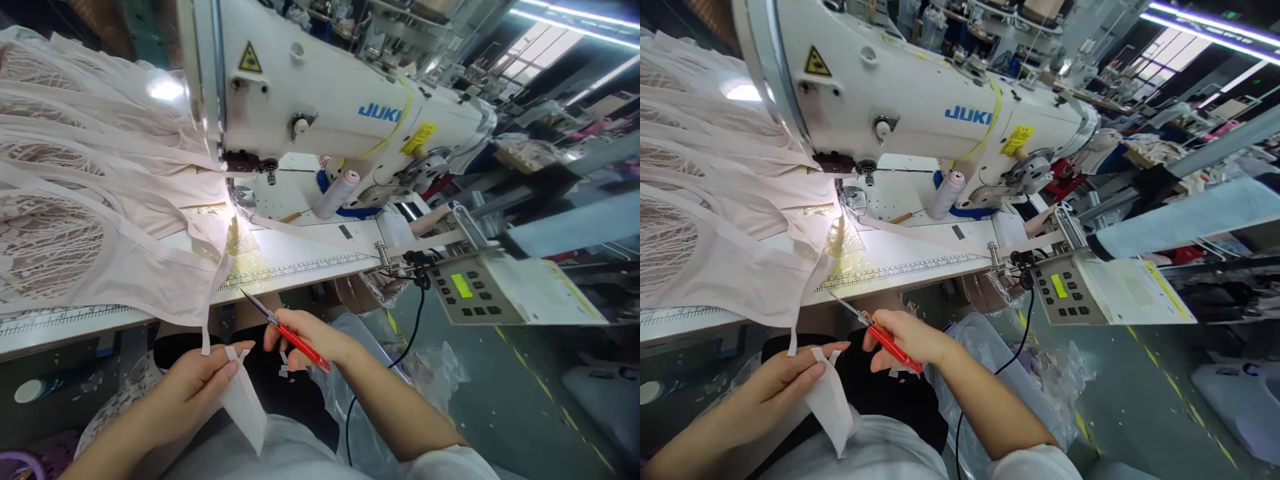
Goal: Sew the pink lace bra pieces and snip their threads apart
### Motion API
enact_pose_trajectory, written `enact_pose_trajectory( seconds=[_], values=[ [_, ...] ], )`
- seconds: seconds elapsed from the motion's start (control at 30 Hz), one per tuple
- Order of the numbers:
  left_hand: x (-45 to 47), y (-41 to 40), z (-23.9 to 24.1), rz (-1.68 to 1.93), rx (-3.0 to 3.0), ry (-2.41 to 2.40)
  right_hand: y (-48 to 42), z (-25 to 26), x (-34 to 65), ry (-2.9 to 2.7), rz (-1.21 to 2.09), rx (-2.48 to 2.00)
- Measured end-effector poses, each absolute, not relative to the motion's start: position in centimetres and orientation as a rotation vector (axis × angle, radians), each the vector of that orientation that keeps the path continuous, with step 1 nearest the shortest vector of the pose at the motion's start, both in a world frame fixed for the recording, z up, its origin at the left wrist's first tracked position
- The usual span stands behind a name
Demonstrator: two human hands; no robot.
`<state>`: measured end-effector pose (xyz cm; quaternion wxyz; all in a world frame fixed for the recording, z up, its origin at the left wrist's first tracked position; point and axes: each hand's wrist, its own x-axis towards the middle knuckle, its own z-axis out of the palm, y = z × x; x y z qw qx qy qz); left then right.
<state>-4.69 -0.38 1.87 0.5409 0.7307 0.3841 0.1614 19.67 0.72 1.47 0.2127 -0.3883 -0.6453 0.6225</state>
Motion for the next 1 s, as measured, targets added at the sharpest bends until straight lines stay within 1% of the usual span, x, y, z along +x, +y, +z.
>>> enact_pose_trajectory(
  seconds=[0.1,0.17,0.23,0.37,0.43,0.5,0.6,0.67,0.83,0.9,1.0],
  values=[
    [-3.5,-1.3,1.7,0.566,1.803,0.987,-1.4,-0.1,17.9,-1.523,1.745,-0.978],
    [-3.1,-1.7,1.3,0.659,1.821,1.101,-2.8,-0.8,16.9,-1.392,1.730,-1.011],
    [-3.1,-1.6,0.8,0.666,1.831,1.199,-3.8,-0.9,16.5,-1.332,1.678,-1.083],
    [-3.6,-0.7,0.5,0.580,1.783,1.254,-4.7,-0.2,17.1,-1.533,1.359,-1.289],
    [-3.7,-0.3,0.6,0.540,1.670,1.238,-4.6,0.1,17.6,-1.710,1.184,-1.335],
    [-3.6,-0.1,0.7,0.534,1.508,1.221,-4.4,0.3,18.0,-1.848,1.093,-1.330],
    [-3.5,-0.3,0.8,0.584,1.323,1.198,-4.2,0.1,18.3,-1.897,1.126,-1.337],
    [-3.5,-0.5,1.0,0.627,1.302,1.201,-4.2,-0.1,18.5,-1.846,1.194,-1.356],
    [-3.9,-1.1,1.4,0.710,1.408,1.284,-4.8,-0.9,18.6,-1.499,1.431,-1.449],
    [-4.2,-1.4,1.3,0.668,1.339,1.289,-5.1,-1.1,18.6,-1.345,1.461,-1.417],
    [-4.5,-1.6,1.1,0.528,1.114,1.236,-5.6,-1.3,18.3,-1.255,1.374,-1.320]
  ],
)
